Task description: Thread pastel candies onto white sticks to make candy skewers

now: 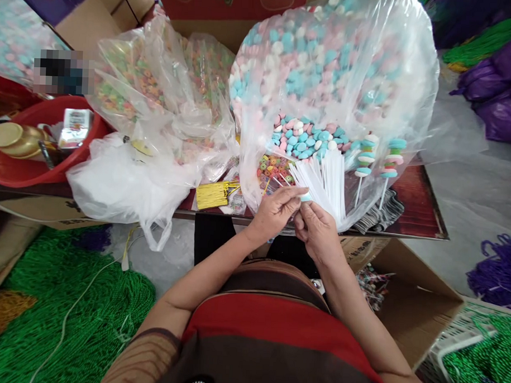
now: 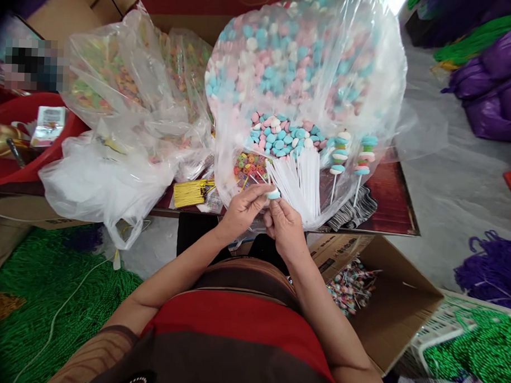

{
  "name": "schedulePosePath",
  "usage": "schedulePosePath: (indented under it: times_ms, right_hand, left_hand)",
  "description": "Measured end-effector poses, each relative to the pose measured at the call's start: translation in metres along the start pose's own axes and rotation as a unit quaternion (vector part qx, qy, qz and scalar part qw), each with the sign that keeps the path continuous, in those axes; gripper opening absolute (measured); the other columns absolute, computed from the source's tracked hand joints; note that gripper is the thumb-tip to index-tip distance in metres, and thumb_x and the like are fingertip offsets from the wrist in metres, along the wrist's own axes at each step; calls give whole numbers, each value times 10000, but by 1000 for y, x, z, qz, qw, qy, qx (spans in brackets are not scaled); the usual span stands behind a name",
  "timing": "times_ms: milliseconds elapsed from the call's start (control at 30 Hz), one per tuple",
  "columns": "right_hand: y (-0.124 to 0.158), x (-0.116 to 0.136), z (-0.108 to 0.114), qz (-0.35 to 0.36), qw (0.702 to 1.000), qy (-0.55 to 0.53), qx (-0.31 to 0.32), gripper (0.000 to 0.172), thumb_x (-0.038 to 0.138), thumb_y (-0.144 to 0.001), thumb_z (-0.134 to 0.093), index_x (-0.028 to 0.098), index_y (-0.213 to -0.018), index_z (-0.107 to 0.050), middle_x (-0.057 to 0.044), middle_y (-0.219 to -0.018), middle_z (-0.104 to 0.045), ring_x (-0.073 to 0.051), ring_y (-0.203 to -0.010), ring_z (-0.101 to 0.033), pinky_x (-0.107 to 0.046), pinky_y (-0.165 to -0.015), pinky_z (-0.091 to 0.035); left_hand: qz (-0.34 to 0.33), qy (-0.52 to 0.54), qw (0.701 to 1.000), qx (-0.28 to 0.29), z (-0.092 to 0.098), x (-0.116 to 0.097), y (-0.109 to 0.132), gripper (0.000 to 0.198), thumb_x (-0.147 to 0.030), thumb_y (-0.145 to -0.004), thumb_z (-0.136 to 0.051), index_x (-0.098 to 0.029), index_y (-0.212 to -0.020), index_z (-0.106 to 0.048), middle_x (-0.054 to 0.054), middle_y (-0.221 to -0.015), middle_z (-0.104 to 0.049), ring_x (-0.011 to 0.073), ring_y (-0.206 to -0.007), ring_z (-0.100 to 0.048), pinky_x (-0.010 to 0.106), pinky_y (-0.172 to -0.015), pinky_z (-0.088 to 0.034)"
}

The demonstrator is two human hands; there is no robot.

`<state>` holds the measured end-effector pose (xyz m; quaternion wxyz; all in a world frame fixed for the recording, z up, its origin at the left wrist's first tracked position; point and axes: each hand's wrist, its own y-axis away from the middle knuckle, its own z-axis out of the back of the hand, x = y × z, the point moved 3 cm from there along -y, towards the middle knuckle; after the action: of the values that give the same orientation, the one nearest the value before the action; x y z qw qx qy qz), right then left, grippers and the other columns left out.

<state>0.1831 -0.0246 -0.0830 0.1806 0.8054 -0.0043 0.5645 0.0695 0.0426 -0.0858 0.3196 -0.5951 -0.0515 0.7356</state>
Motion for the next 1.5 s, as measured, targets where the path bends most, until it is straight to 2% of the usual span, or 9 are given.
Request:
schedulePosePath:
  times_ms: [67, 133, 267, 400, 633, 900, 1033, 1233, 1500]
  right_hand:
    - [-1, 5, 5, 9, 1000, -10, -15, 444, 616, -809, -776, 213, -821, -588, 100, -528, -439, -41, -378, -268, -194, -368, -192]
    - [-1, 10, 12, 23, 999, -16, -30, 428, 601, -806, -788, 211, -852, -617, 102, -524, -437, -40, -377, -261, -192, -370, -188]
    - [3, 14, 17, 36, 998, -28, -34, 420, 594, -807, -794, 210, -844, -629, 98, -523, -444, -39, -376, -264, -190, -371, -188]
    - [7, 14, 17, 44, 998, -37, -35, 419, 600, -817, -786, 209, -852, -638, 98, -520, -437, -40, -380, -268, -188, -376, -194]
    - [9, 15, 16, 42, 998, -20, -51, 414, 603, -827, -769, 217, -845, -621, 95, -527, -429, -48, -394, -263, -199, -384, -205]
    - [8, 13, 10, 47, 998, -11, -40, 431, 625, -832, -752, 218, -851, -613, 97, -524, -420, -51, -401, -262, -199, -392, -200]
    - [8, 11, 12, 41, 998, -13, -44, 434, 619, -822, -764, 210, -857, -626, 96, -522, -428, -47, -401, -262, -196, -392, -195]
    - [5, 6, 8, 16, 1000, 9, -17, 438, 621, -823, -751, 199, -883, -651, 89, -526, -448, -52, -410, -277, -200, -391, -195]
    - [8, 7, 11, 18, 1000, 9, -18, 421, 614, -831, -742, 209, -880, -638, 90, -525, -444, -56, -411, -279, -205, -397, -191]
  left_hand:
    - [15, -44, 999, 19, 12, 9, -14, 341, -337, -1065, -466, -224, -1314, -671, 94, -1259, -724, 172, -1147, -692, 320, -1017, -551]
    - [39, -170, 984, 23, 27, 21, -34, 338, -229, -1048, -456, -212, -1297, -684, 101, -1256, -705, 202, -1184, -658, 358, -1054, -527]
    - [81, -398, 906, 122, 39, 44, -65, 385, -77, -975, -438, -142, -1220, -728, 151, -1204, -686, 292, -1170, -611, 434, -1050, -495]
    - [72, -469, 863, 173, 35, 51, -70, 344, -111, -984, -449, -133, -1167, -739, 163, -1203, -673, 307, -1160, -587, 433, -1029, -481]
    - [32, -432, 891, 138, 35, 59, -61, 295, -184, -1024, -452, -136, -1044, -743, 154, -1106, -686, 287, -1086, -604, 416, -997, -479]
    - [41, -374, 911, 168, 39, 64, -73, 225, -105, -967, -492, -148, -907, -704, 135, -1059, -668, 269, -1035, -609, 371, -949, -473]
    - [66, -371, 913, 154, 46, 65, -72, 250, -151, -982, -485, -147, -830, -684, 135, -1006, -663, 257, -946, -615, 377, -916, -476]
    - [63, -362, 918, 151, 49, 62, -57, 154, -141, -951, -558, -146, -900, -702, 156, -1122, -664, 293, -1081, -599, 406, -1002, -455]
    - [50, -360, 922, 134, 59, 71, -49, 207, -238, -972, -571, -176, -799, -667, 143, -1022, -666, 283, -1017, -578, 411, -994, -456]
